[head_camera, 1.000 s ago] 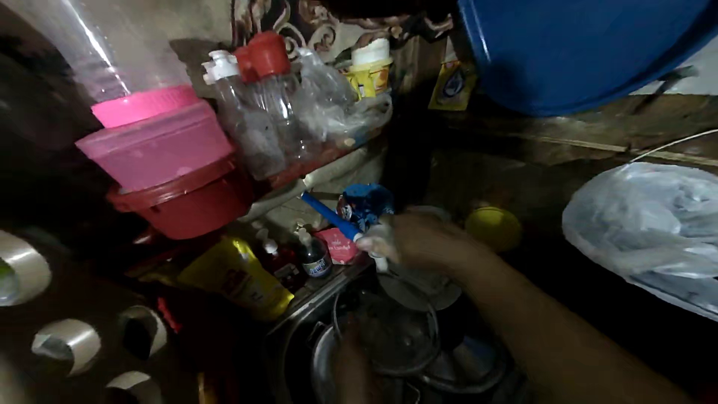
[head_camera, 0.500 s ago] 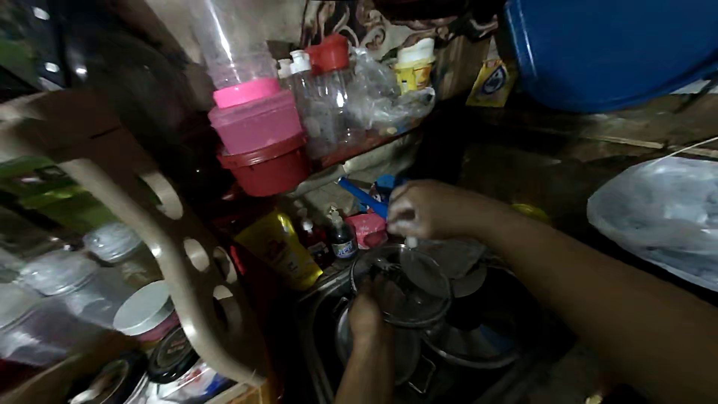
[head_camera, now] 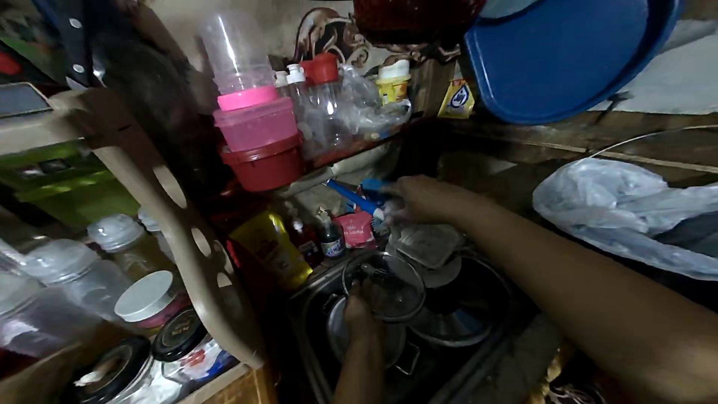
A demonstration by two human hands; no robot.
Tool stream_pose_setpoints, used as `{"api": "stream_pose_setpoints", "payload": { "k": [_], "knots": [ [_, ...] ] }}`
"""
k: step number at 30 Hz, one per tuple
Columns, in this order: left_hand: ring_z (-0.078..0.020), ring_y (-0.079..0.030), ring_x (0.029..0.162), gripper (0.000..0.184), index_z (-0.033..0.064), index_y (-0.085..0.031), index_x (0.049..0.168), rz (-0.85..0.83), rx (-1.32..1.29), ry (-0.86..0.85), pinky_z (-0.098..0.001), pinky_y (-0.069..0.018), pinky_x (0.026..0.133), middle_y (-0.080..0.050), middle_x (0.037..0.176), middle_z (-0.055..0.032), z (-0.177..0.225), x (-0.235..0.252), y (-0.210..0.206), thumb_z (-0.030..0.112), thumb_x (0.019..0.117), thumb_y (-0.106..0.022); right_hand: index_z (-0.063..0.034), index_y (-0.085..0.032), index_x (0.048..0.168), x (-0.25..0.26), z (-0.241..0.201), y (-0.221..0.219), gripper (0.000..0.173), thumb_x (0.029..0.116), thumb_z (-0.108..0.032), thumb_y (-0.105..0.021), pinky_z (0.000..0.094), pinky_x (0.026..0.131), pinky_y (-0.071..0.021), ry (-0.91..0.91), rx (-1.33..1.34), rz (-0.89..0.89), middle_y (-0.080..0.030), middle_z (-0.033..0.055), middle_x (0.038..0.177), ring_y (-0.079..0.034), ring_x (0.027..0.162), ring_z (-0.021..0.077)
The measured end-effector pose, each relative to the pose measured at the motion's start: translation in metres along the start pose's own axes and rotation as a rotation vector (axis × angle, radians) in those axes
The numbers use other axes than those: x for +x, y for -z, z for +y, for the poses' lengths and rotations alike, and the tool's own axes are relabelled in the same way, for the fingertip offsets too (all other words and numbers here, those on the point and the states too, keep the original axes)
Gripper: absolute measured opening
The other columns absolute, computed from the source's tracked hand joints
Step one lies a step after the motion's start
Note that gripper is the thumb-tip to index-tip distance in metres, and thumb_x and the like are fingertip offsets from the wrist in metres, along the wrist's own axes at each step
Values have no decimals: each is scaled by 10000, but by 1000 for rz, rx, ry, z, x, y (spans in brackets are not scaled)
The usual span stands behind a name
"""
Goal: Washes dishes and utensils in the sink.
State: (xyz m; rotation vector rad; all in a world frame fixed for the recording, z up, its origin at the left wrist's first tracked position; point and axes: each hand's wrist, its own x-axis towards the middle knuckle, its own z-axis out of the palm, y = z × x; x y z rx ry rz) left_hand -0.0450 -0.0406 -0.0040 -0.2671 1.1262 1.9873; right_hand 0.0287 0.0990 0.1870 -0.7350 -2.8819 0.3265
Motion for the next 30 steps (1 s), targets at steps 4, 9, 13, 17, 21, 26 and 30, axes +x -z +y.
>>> {"api": "stream_pose_setpoints", "payload": {
  "k": [4,9,13,17,21,26,30],
  "knots": [
    [-277,-651,1002,414,-26,-511,1368,-12,48,-43,-423,-557,849,-625,1223,-220,-13,9,6,281,1098,-445,11,-700,1070,10,6,-18,362,943,-325,-746,635,862,-536,-121,-74,-46,-700,218,986,-686,967,399],
    [-243,-633,900,376,-29,-500,1334,11,-8,-1,-385,-552,778,-611,1141,-202,-6,3,5,255,1102,-416,-51,-705,1146,9,-2,-23,202,949,-90,-693,577,894,-550,115,-213,-94,-696,183,1061,-679,1018,371],
    [-216,-640,908,386,-22,-478,1345,-27,-33,14,-350,-554,787,-611,1140,-182,-2,3,10,270,1109,-386,-59,-692,1237,-9,-7,-24,365,892,63,-693,566,986,-528,156,-174,-54,-612,220,1324,-632,1178,404],
    [-249,-647,1045,435,-12,-425,1435,-60,-42,19,-375,-549,870,-583,1300,-216,-5,6,19,279,1116,-373,-69,-696,1232,-11,11,-40,377,878,57,-703,561,953,-557,267,-147,80,-604,203,1372,-652,1167,395],
    [-239,-644,1042,436,3,-418,1447,-45,-56,37,-359,-547,863,-572,1319,-204,-9,7,20,283,1116,-375,-70,-718,1217,-20,18,-47,343,897,41,-664,537,1046,-510,268,10,202,-532,198,1484,-586,1295,368],
    [-248,-638,1112,459,-6,-399,1472,-76,-64,10,-372,-544,915,-554,1370,-211,-13,7,26,293,1127,-347,55,-602,1255,-26,32,-117,276,1001,-33,-545,363,889,-585,-283,1034,647,-644,141,1269,-674,1038,171],
    [-263,-646,1101,438,-13,-431,1446,-42,-56,9,-386,-549,909,-574,1344,-213,-14,10,28,276,1124,-364,13,-499,1382,-13,45,-190,392,1119,-259,-396,333,875,-568,-576,1446,70,-654,159,1212,-684,987,190]
  ]
}}
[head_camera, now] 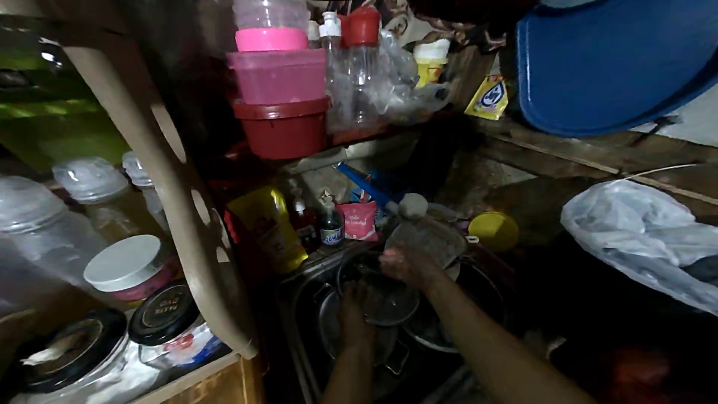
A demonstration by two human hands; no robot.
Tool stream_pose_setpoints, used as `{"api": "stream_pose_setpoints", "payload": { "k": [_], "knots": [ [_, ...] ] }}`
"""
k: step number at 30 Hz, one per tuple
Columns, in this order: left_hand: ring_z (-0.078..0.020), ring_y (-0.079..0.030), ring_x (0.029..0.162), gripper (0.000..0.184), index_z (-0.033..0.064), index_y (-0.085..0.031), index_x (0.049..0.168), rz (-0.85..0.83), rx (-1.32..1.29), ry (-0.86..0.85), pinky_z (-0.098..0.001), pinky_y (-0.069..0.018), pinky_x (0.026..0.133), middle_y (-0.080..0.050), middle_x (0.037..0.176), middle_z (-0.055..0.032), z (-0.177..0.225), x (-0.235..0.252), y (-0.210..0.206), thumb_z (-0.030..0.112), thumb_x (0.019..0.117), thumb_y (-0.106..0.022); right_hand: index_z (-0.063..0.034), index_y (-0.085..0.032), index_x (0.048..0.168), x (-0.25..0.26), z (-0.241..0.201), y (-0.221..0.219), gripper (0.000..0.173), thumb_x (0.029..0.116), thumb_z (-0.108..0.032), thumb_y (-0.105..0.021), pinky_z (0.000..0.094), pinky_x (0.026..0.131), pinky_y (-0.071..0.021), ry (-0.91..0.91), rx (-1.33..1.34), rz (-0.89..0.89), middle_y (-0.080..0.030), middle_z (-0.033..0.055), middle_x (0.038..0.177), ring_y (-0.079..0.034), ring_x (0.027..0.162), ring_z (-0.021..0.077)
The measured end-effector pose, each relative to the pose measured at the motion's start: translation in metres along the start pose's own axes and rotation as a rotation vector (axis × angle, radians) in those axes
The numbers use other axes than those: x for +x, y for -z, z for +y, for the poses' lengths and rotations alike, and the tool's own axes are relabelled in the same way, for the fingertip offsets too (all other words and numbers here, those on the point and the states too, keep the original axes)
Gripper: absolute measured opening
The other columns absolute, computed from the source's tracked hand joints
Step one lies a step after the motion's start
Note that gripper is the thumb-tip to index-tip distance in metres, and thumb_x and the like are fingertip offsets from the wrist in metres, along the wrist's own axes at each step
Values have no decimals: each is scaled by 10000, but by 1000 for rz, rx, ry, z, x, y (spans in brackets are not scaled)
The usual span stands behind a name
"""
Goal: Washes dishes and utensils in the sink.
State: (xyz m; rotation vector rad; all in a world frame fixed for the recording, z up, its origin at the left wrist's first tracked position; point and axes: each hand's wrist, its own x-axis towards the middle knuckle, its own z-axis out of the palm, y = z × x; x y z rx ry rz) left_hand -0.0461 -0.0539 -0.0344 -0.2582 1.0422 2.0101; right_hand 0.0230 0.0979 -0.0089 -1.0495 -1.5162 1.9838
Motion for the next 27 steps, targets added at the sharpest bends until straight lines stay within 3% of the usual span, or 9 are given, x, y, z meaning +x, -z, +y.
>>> {"api": "stream_pose_setpoints", "payload": {
  "k": [6,9,12,14,17,19,22,24,27],
  "knots": [
    [-271,-645,1094,444,-7,-443,1441,31,-58,17,-399,-552,896,-579,1330,-211,-3,6,4,294,1124,-371,12,-556,1285,25,-4,-15,547,1094,-479,-411,394,760,-584,-94,-84,42,-644,140,949,-666,819,229],
    [-261,-653,1072,434,-6,-470,1405,16,-66,30,-392,-558,881,-598,1290,-203,-5,8,4,307,1123,-370,-96,-533,855,43,-3,-14,490,1098,-491,-374,242,505,-431,-5,-174,3,-443,-22,615,-429,502,79],
    [-256,-649,1095,451,-8,-462,1411,-16,-65,38,-385,-552,902,-595,1310,-198,-4,6,6,325,1126,-355,-54,-633,1084,38,-16,-10,364,1116,-314,-380,188,434,-344,-7,-354,-185,-376,-68,593,-336,446,26],
    [-248,-646,1094,455,-10,-443,1420,-38,-55,21,-381,-551,905,-584,1320,-197,-6,8,7,322,1129,-336,-44,-612,1327,35,-29,-9,337,1110,-189,-398,255,506,-397,8,-638,-255,-473,-8,704,-421,531,74],
    [-249,-647,1109,478,1,-430,1446,-6,-74,32,-376,-547,912,-571,1363,-201,-5,8,5,346,1127,-342,-16,-650,1305,24,-30,-10,292,1047,-47,-518,452,900,-569,268,-979,-193,-700,165,1140,-688,997,260],
    [-262,-630,1158,511,24,-392,1495,3,-57,35,-386,-537,935,-536,1423,-206,-4,7,3,374,1127,-331,5,-702,1228,17,-7,-14,258,997,-75,-619,542,1042,-504,474,-1165,-57,-674,218,1256,-649,1174,361],
    [-273,-590,1250,521,29,-422,1489,-20,-22,33,-432,-515,1012,-544,1435,-197,-11,6,-3,390,1120,-352,-63,-591,1430,1,28,-27,473,1062,-349,-508,522,1210,-336,423,-1349,-30,-483,192,1541,-436,1450,348],
    [-259,-637,1109,467,10,-532,1371,-2,10,-6,-451,-546,929,-634,1246,-187,-12,5,-7,371,1111,-387,-58,-544,1475,-10,35,-36,545,1076,-417,-450,523,1262,-210,409,-1332,-186,-396,194,1607,-313,1522,354],
    [-251,-654,1042,472,-8,-555,1328,-1,-13,5,-444,-561,890,-653,1178,-186,-14,5,-4,376,1111,-387,-143,-487,1537,0,41,-28,541,1080,-430,-439,565,1250,-211,416,-1338,-232,-378,126,1636,-306,1530,327]
  ]
}}
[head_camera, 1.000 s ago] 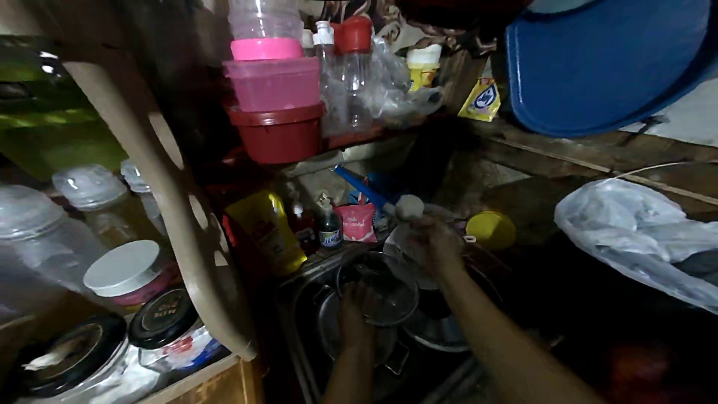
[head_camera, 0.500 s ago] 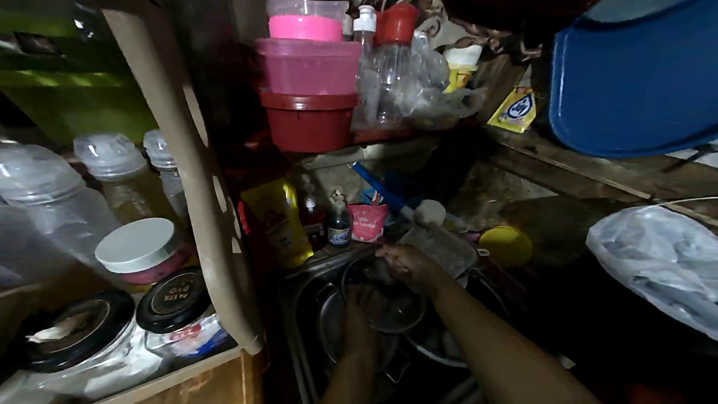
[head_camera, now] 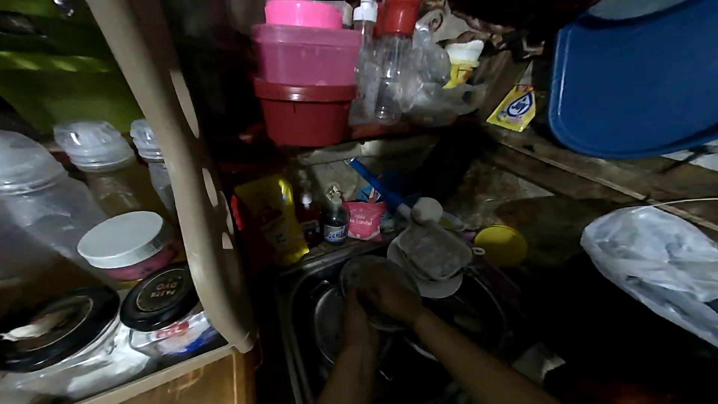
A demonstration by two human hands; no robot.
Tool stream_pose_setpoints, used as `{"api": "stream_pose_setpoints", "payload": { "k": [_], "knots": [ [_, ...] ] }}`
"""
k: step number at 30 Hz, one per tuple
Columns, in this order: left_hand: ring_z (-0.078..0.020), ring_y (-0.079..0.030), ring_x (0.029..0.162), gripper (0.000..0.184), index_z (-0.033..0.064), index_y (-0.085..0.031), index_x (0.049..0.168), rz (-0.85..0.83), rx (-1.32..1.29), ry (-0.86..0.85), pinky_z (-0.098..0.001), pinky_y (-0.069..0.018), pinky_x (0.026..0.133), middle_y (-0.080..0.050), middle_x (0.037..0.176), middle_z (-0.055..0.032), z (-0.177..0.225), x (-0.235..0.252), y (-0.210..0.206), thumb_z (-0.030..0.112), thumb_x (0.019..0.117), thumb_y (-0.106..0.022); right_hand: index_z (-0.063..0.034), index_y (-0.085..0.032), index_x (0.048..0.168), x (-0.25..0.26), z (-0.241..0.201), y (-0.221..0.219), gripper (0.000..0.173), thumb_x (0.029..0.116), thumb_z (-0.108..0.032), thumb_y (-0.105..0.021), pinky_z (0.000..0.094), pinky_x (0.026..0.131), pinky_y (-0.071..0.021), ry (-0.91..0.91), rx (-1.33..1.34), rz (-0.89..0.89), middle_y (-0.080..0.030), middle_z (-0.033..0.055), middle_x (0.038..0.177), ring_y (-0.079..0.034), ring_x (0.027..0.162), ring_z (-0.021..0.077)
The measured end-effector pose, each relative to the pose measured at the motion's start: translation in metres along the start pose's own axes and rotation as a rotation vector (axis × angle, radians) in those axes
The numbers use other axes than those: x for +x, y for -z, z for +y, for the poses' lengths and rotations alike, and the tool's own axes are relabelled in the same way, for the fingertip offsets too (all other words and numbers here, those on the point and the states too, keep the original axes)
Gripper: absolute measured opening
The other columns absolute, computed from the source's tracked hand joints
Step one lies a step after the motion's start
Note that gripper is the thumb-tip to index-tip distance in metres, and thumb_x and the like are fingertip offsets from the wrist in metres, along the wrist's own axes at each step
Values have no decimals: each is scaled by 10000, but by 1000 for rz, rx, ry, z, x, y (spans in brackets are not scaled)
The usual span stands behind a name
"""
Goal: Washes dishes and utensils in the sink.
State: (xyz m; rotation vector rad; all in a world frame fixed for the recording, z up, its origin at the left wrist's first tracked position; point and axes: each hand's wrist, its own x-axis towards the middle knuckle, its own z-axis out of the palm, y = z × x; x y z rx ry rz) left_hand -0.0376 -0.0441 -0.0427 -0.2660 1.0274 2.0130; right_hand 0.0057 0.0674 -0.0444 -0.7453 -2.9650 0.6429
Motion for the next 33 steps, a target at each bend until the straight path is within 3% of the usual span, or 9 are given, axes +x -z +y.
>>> {"api": "stream_pose_setpoints", "payload": {
  "k": [5,8,13,15,18,20,23,28,33],
  "knots": [
    [-208,-655,925,409,26,-576,1231,-68,-75,-39,-406,-573,809,-653,1022,-131,1,4,-5,358,1114,-368,-166,-541,1498,10,-12,8,499,1062,-397,-470,535,1238,-271,27,-51,66,-464,140,1568,-380,1488,317],
    [-218,-653,1033,455,10,-550,1334,-84,-52,-51,-409,-563,891,-656,1162,-159,3,4,0,361,1119,-357,-196,-556,1486,11,-9,10,459,1074,-378,-471,539,1241,-257,115,-38,65,-471,87,1575,-379,1491,290],
    [-264,-658,1031,476,13,-468,1401,-48,-58,35,-422,-559,844,-618,1256,-190,8,0,-2,379,1123,-342,-6,-648,1317,3,28,35,391,1002,-233,-605,618,1079,-434,-174,-220,374,-602,269,1345,-567,1268,447],
    [-288,-652,1130,509,7,-432,1463,-60,-57,29,-438,-559,917,-593,1350,-211,7,-1,1,376,1127,-333,-3,-541,1430,-6,25,57,467,1036,-251,-577,591,1053,-481,-437,-69,326,-567,260,1393,-586,1262,429],
    [-271,-657,1111,530,-19,-442,1449,-54,-10,39,-407,-558,914,-598,1328,-215,3,0,1,385,1127,-325,6,-630,1277,-24,21,84,382,1059,-303,-580,619,938,-509,-550,268,353,-677,256,1160,-662,1066,420],
    [-236,-664,1076,501,-28,-513,1380,-64,200,-25,-382,-561,908,-645,1254,-191,-6,9,2,369,1127,-344,26,-679,1168,-32,19,89,368,1067,-308,-563,607,902,-523,-552,298,405,-695,243,1063,-679,987,397],
    [-303,-612,1206,431,27,-536,1437,-69,904,-178,-462,-507,1018,-609,1346,-208,-9,15,-5,287,1105,-447,26,-613,1243,-38,21,90,332,1085,-254,-529,499,794,-582,-601,522,423,-695,210,1031,-699,858,309],
    [-356,-591,1267,513,-6,-516,1426,53,1305,-290,-504,-480,1069,-581,1379,-239,0,31,-33,364,1070,-516,43,-536,1315,-58,16,70,344,1107,-221,-460,416,695,-629,-611,836,544,-704,200,997,-732,774,245],
    [-433,-248,1522,766,86,-333,1600,-256,1903,-472,-635,-222,1207,-295,1641,-230,-7,27,-64,602,1034,-366,48,-586,1277,-80,-5,35,321,1098,-195,-477,403,748,-602,-700,986,628,-678,182,1045,-695,847,224]
  ]
}}
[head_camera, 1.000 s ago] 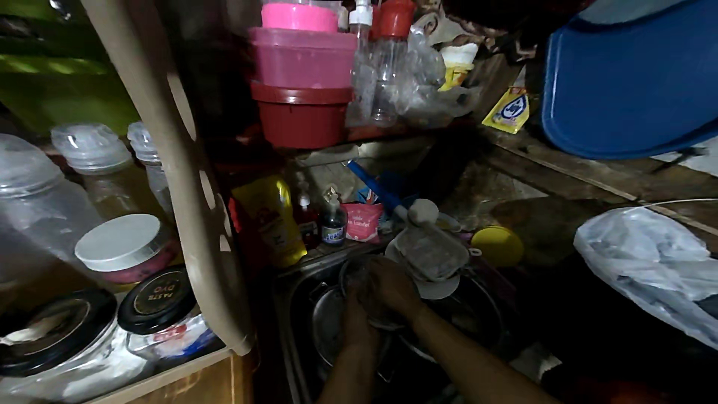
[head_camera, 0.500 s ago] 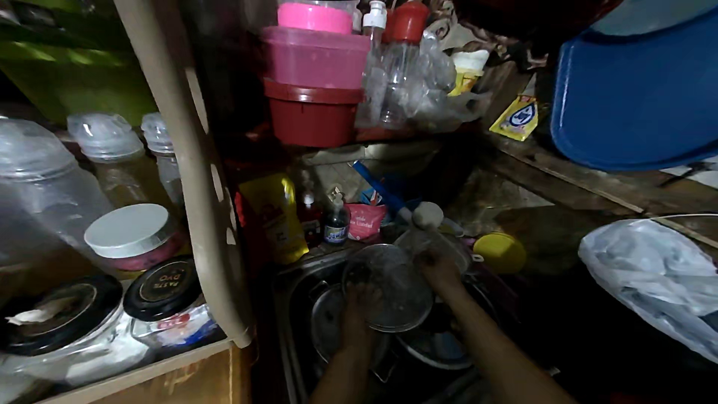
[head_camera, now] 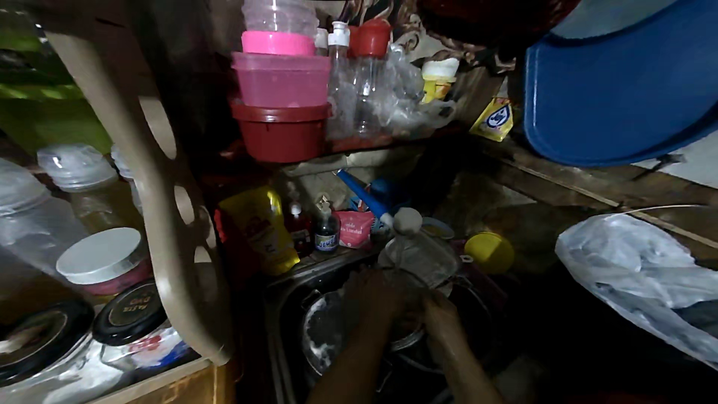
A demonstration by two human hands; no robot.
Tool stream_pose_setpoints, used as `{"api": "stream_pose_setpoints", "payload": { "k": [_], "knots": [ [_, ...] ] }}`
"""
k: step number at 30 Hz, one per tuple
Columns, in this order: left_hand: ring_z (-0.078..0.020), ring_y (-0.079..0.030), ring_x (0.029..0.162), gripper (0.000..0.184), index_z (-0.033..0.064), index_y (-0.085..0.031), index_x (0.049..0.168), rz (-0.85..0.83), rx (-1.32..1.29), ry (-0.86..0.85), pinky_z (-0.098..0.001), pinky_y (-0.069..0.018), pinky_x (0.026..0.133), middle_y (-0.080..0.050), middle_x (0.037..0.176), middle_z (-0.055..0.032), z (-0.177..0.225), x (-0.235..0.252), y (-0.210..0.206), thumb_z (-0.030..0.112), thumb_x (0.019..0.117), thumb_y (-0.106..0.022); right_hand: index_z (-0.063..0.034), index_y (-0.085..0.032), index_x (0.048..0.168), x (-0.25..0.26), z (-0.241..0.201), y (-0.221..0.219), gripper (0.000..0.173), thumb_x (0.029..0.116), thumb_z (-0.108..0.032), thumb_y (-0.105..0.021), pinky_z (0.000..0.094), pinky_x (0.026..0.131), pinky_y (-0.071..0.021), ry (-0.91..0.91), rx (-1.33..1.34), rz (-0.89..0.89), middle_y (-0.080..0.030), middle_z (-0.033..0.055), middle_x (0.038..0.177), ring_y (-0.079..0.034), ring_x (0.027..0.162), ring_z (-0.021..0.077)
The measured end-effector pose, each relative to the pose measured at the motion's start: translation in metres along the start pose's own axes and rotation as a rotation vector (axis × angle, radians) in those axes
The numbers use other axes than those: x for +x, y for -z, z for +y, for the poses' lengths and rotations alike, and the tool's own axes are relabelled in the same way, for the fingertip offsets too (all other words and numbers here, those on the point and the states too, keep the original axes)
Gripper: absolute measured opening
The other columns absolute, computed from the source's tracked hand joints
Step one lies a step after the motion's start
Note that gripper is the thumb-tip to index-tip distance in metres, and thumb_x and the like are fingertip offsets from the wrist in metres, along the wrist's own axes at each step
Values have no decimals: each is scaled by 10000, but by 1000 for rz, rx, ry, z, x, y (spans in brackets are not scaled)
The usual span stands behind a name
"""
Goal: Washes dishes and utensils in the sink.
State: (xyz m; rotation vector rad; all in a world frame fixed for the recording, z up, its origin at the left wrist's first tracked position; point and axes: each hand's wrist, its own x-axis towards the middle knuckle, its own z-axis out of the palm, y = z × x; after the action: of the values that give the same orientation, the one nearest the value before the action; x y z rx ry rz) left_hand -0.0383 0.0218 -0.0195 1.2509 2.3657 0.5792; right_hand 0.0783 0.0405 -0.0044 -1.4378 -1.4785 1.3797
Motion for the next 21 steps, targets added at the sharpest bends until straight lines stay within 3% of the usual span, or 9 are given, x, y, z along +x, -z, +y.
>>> {"api": "stream_pose_setpoints", "payload": {
  "k": [2,5,9,11,13,14,17,19,21],
  "knots": [
    [-436,-188,1543,609,133,-387,1587,-29,28,-244,-679,-156,1211,-286,1656,-200,13,-3,-3,465,1077,-365,42,-608,1263,-5,16,-7,314,1093,-186,-476,407,788,-567,-57,161,39,-670,170,1052,-658,889,210],
    [-358,-133,1573,528,269,-381,1597,-85,92,-425,-679,-47,1223,-259,1686,-104,12,2,8,387,1082,-387,19,-546,1281,-9,24,-12,269,1091,-146,-451,312,655,-567,-92,406,51,-643,97,933,-635,737,132],
    [-438,-151,1551,666,138,-379,1591,98,136,-244,-654,-67,1235,-250,1665,-215,-2,17,20,515,1045,-434,32,-464,1367,-12,19,-12,311,1091,-96,-395,374,696,-625,-157,629,0,-714,177,1017,-731,801,227],
    [-471,-164,1537,694,117,-381,1588,51,165,-363,-697,-94,1210,-243,1657,-248,-1,16,14,517,1025,-457,20,-498,1336,-12,18,-14,303,1048,-50,-430,349,706,-594,-143,678,20,-663,141,1013,-679,821,187],
    [-386,-122,1570,678,228,-339,1617,-77,151,-471,-693,-24,1219,-215,1694,-144,2,8,14,559,1034,-434,19,-509,1302,-11,22,-15,313,995,13,-444,343,751,-580,-120,739,20,-634,124,1034,-654,878,168],
    [-362,-112,1576,678,262,-333,1619,-91,146,-430,-685,0,1221,-209,1703,-103,1,7,14,585,1030,-427,19,-500,1297,-12,23,-15,329,975,41,-435,352,756,-582,-140,775,20,-626,131,1044,-652,890,176],
    [-462,-157,1541,674,233,-381,1598,44,132,-174,-699,-73,1207,-189,1680,-222,-1,15,6,580,1021,-419,12,-477,1336,-14,19,-12,338,1009,35,-395,371,774,-599,-212,865,-1,-642,155,1097,-677,913,203],
    [-443,-144,1550,696,220,-350,1613,81,99,-220,-694,-105,1206,-190,1689,-195,3,13,-5,582,1021,-396,10,-497,1338,-15,16,-8,331,1025,16,-389,354,796,-595,-213,881,-26,-657,140,1105,-678,930,184],
    [-392,-201,1548,654,232,-386,1596,-8,96,-393,-669,-137,1215,-283,1669,-142,10,5,-3,550,1028,-445,-8,-520,1190,-17,14,-8,282,941,65,-407,335,714,-578,-230,884,7,-622,107,973,-642,834,158]
  ]
}}
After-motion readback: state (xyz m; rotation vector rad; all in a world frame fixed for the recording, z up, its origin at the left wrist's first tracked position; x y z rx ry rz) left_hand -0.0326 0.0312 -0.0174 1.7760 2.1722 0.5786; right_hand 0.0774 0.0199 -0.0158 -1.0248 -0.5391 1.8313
